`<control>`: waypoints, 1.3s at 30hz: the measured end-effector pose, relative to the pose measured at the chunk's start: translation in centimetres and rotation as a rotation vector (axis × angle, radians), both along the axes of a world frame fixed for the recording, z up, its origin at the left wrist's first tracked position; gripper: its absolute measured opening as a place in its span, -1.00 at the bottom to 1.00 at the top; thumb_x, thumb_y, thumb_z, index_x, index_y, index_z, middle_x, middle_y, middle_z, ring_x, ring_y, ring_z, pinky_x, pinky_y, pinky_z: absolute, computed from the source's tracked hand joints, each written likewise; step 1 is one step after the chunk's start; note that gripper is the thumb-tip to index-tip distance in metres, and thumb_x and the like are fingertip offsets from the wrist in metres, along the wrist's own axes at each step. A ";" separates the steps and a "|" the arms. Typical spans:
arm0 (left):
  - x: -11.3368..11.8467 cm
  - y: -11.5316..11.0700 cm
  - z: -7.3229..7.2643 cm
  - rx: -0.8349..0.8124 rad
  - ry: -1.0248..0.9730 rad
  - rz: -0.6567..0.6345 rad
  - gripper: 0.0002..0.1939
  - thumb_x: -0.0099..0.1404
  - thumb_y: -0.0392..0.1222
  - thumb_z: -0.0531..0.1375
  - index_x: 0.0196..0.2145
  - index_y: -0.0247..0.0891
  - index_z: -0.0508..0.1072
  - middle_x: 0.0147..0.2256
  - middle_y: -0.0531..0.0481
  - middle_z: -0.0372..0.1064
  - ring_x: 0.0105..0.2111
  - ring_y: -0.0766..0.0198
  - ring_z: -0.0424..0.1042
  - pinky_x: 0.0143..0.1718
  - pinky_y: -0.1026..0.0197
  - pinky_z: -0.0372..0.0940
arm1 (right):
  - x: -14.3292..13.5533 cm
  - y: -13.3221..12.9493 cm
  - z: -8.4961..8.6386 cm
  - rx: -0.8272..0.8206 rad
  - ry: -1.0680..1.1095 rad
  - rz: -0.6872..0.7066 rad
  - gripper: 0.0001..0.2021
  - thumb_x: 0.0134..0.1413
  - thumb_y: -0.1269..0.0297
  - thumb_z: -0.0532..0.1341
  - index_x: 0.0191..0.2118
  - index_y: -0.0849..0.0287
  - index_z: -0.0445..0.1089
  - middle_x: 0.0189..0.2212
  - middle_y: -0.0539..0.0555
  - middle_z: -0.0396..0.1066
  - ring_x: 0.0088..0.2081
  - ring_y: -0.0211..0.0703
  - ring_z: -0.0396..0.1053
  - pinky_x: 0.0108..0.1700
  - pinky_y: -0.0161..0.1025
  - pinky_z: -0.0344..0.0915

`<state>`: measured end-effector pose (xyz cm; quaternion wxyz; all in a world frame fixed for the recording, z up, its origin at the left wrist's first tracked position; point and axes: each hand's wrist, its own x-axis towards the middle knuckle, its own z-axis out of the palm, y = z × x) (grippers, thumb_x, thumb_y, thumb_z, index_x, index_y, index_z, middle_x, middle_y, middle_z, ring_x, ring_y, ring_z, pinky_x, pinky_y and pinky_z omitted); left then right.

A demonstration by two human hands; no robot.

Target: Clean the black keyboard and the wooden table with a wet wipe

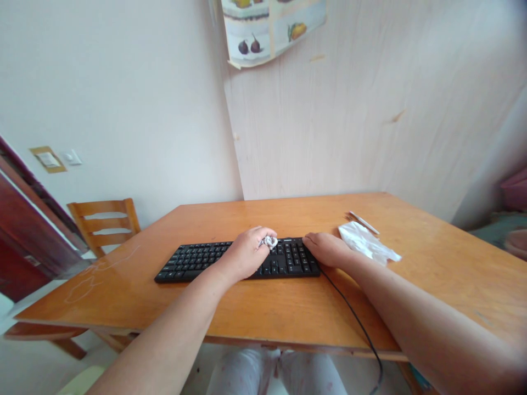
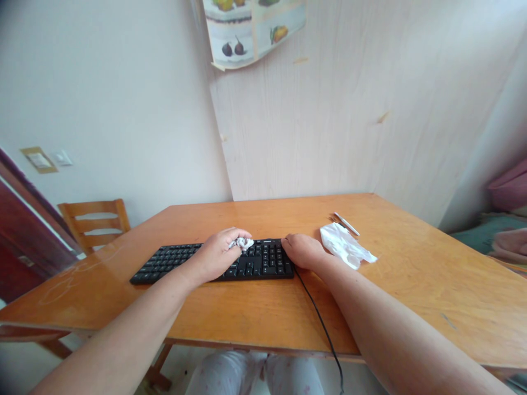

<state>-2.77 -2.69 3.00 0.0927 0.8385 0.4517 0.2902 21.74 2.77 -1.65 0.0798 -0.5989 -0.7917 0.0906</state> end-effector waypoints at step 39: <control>1.6 -4.3 -2.6 0.021 0.092 -0.267 -0.68 0.21 -0.47 0.07 -0.16 -0.19 0.47 -0.19 -0.02 0.48 -0.12 0.20 0.41 0.01 0.14 0.29 | -0.1 -0.2 0.3 0.009 0.004 0.008 -0.46 0.39 0.09 -0.20 -0.14 0.23 0.47 -0.08 0.33 0.52 -0.03 0.07 0.47 -0.02 -0.13 0.28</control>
